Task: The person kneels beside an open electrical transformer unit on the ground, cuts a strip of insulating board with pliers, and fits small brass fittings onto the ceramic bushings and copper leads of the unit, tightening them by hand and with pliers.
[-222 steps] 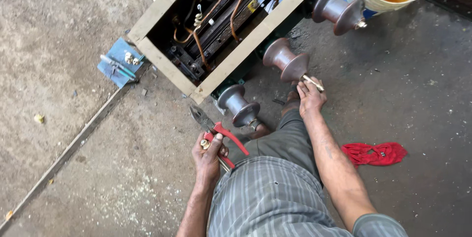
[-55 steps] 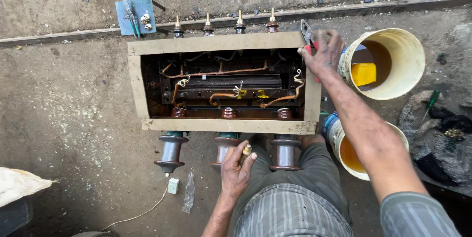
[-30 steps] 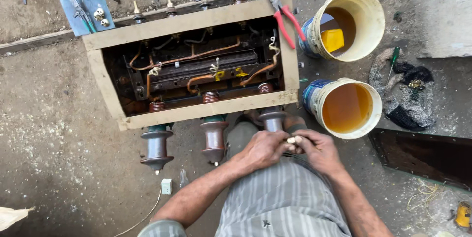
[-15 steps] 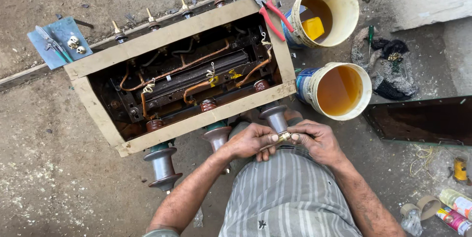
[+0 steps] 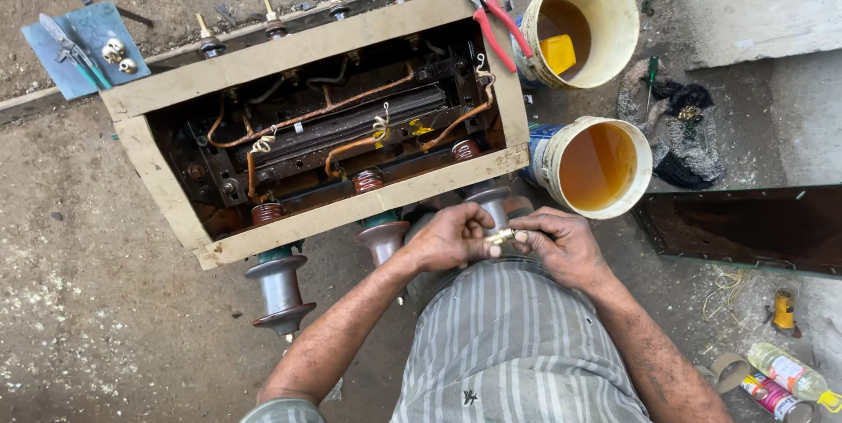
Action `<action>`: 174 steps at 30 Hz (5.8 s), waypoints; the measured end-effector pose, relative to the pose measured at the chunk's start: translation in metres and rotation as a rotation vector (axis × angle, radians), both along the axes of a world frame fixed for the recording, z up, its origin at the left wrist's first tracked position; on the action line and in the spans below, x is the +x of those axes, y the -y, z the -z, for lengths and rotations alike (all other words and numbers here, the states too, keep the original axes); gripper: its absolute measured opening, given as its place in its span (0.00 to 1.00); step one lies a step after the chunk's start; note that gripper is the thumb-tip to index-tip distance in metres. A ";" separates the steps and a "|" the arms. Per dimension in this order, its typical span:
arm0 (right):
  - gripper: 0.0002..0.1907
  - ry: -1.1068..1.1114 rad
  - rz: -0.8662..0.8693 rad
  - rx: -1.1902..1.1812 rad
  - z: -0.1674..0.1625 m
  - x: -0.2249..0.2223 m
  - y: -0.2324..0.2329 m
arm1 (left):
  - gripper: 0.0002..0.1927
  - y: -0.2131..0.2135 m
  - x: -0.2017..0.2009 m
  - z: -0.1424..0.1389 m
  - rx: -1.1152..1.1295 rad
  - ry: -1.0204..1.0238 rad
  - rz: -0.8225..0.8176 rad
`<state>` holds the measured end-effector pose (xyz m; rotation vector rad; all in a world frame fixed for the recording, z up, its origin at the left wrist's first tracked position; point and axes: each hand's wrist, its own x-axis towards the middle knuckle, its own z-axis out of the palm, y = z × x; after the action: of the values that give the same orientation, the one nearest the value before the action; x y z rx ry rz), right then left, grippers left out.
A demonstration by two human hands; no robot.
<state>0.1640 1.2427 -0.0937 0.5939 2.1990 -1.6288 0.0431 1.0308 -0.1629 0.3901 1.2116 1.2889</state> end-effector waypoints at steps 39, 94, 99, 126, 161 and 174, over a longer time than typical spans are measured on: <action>0.11 0.045 0.078 0.042 0.013 -0.042 -0.005 | 0.24 -0.007 -0.025 0.040 0.051 0.027 -0.091; 0.13 0.165 0.484 -0.422 0.025 -0.163 0.029 | 0.14 -0.016 -0.088 0.059 0.169 -0.080 -0.460; 0.13 0.143 0.486 -0.408 0.027 -0.157 0.040 | 0.14 -0.012 -0.085 0.064 0.157 -0.112 -0.459; 0.12 -0.354 -0.004 0.206 0.026 -0.154 0.074 | 0.14 0.014 -0.085 0.056 0.173 -0.031 -0.574; 0.13 -0.059 -0.033 -0.267 0.039 -0.196 0.091 | 0.25 0.081 -0.050 0.050 -0.268 -0.111 -0.449; 0.09 -0.273 -0.206 -0.235 0.047 -0.194 0.094 | 0.22 0.088 -0.048 0.047 -0.281 -0.204 -0.515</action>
<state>-0.0297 1.1483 -0.1403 0.0803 2.1173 -1.9083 -0.0044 0.9424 -0.2097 -0.0030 1.7159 1.5053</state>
